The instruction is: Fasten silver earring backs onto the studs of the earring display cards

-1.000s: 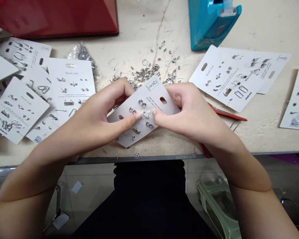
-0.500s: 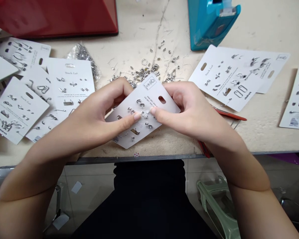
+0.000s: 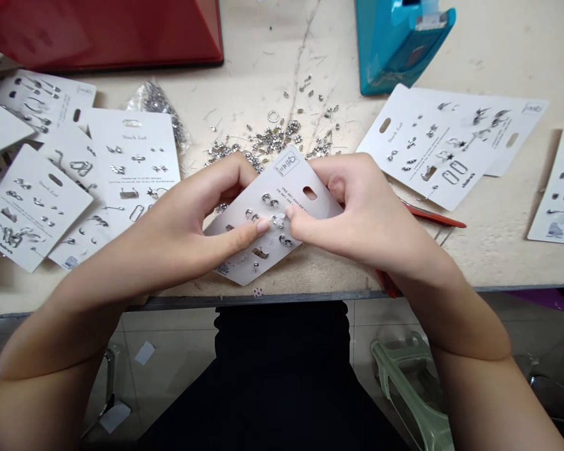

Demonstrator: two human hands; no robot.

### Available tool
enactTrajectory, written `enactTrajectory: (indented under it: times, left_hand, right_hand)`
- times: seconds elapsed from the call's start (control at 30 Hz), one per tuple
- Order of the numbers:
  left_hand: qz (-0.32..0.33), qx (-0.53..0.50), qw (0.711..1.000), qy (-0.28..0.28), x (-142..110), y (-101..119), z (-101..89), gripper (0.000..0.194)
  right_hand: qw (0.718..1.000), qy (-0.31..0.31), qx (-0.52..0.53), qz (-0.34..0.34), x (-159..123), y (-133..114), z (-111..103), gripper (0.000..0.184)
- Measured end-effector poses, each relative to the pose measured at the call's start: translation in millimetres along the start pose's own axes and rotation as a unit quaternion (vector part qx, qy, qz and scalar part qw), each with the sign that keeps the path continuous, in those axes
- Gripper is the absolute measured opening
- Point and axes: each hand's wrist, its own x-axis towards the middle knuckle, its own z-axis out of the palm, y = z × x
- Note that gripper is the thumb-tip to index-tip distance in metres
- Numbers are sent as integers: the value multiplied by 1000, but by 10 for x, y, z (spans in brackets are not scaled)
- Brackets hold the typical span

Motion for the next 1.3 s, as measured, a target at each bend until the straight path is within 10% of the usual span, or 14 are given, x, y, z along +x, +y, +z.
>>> enactTrajectory:
  times: [1.3]
  left_hand:
    - [-11,-133,991,-2,-9,-19,-90,32]
  right_hand:
    - [983,-107,100,-108,-24,93,-203,21]
